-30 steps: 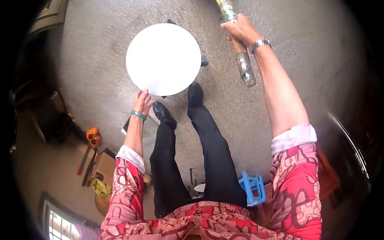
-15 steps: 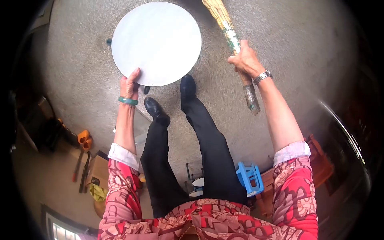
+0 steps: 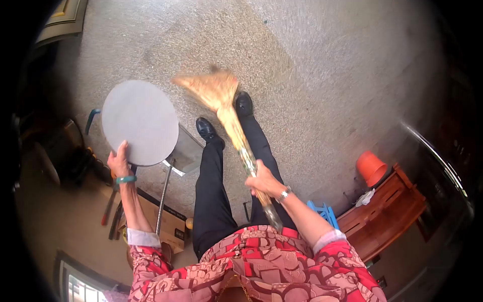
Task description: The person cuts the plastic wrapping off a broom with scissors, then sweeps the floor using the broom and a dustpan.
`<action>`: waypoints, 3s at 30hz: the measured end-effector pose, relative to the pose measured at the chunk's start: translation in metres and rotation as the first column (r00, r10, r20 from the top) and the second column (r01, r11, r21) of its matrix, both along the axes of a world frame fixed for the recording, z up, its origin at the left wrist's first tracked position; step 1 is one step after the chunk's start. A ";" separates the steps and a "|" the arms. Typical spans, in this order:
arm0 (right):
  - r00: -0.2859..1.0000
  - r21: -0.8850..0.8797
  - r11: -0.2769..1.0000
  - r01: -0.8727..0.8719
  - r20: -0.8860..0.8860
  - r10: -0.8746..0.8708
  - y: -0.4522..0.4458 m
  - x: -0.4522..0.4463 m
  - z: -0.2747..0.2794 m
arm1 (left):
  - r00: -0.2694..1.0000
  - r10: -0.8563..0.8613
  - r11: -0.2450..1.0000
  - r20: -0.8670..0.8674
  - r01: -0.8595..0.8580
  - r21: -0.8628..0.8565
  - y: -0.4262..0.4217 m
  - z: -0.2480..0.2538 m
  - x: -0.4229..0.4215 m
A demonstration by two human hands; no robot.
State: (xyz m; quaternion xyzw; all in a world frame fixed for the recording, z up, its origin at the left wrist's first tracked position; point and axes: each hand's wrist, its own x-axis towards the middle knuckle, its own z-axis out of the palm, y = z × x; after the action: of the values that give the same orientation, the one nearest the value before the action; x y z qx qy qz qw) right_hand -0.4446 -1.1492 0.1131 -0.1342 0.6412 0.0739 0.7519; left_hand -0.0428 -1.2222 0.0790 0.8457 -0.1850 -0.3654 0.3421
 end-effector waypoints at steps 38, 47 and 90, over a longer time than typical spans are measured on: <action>0.936 -0.320 0.945 -0.071 -0.350 -0.048 -0.043 -0.096 -0.066 | 0.974 0.196 0.967 -0.110 -0.211 -0.145 -0.038 -0.045 -0.011; 0.817 -0.067 0.986 0.152 -0.552 -0.164 0.013 -0.197 -0.133 | 0.784 0.134 0.962 -0.606 -0.249 -0.110 -0.159 -0.226 -0.130; 0.966 0.130 0.973 0.191 -0.199 -0.163 0.077 -0.067 -0.043 | 0.410 0.786 0.615 -0.463 -0.596 0.516 0.326 -0.076 -0.112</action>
State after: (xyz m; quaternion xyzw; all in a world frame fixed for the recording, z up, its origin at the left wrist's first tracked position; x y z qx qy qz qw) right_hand -0.5113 -1.0718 0.0696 -0.0125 0.7110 0.0662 0.6999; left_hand -0.1545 -0.8960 0.0034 0.6972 0.3684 -0.4797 0.3848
